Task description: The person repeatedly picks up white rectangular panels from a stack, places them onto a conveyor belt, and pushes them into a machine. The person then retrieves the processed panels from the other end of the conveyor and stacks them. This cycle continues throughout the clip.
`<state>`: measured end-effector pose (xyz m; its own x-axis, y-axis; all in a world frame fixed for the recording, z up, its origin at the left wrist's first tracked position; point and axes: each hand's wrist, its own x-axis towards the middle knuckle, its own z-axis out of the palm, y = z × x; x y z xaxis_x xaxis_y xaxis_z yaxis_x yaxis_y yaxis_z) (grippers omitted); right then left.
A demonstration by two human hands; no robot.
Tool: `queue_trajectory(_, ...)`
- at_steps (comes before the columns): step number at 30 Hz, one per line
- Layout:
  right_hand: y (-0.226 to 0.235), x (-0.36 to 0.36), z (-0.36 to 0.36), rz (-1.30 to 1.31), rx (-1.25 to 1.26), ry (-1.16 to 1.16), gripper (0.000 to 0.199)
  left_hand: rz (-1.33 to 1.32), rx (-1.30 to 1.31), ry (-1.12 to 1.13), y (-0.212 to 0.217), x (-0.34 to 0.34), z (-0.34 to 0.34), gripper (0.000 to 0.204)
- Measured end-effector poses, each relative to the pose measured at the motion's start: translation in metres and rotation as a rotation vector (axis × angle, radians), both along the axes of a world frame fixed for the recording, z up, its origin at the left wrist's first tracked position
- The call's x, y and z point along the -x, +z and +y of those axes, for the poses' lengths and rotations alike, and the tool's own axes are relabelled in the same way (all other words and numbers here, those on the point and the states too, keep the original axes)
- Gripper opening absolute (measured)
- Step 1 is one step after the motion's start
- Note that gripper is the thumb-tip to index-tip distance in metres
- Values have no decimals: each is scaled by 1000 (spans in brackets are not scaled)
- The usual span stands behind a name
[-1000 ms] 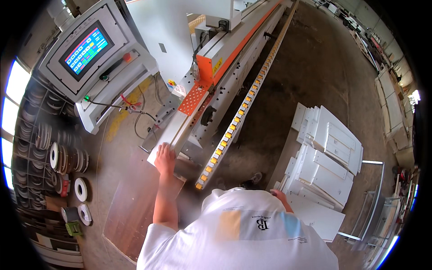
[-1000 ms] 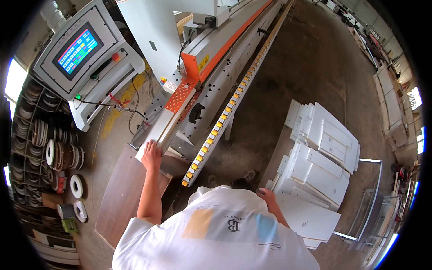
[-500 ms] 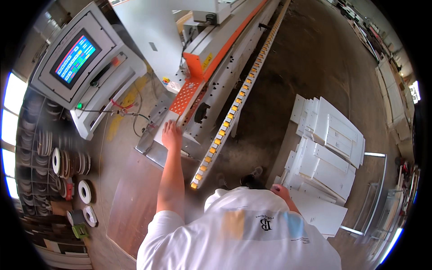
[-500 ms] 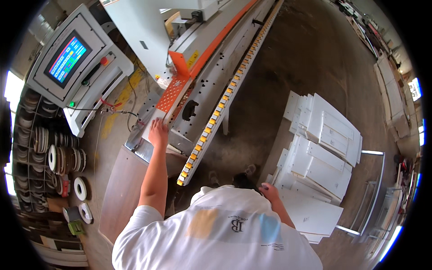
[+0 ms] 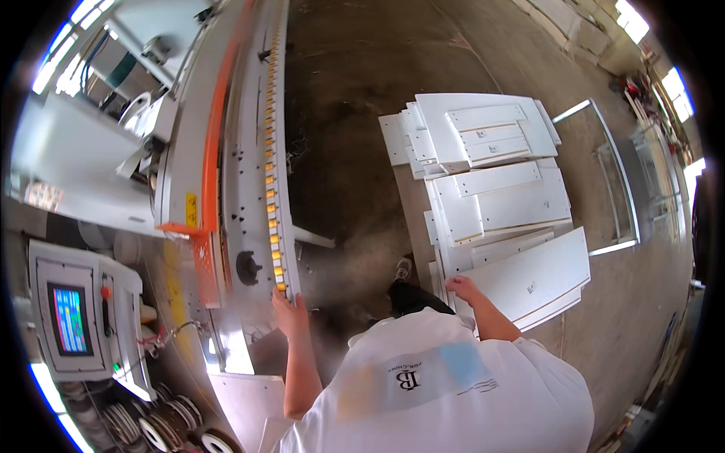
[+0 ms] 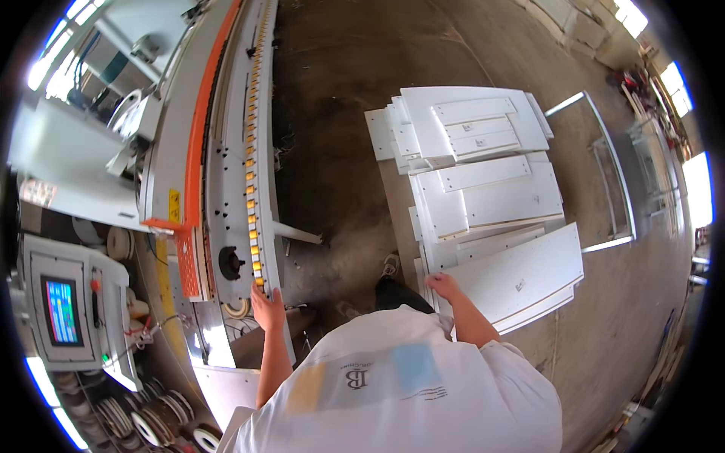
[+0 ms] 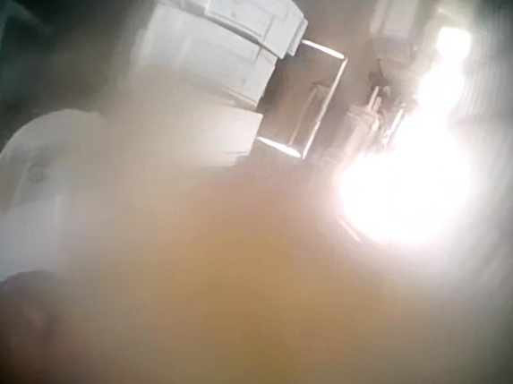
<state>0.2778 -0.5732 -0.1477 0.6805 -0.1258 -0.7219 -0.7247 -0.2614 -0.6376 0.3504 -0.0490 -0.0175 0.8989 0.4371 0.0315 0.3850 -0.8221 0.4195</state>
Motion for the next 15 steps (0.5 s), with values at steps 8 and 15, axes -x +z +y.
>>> queue_trajectory(8, -12, -123, -43, -5, -387, -590, 51, 304, -4, 112, -35, -1, 37, 72)
queue_trajectory(15, -86, -232, -106, -124, -590, -1163, 89, 403, -82, 254, -35, -11, 29, 80)
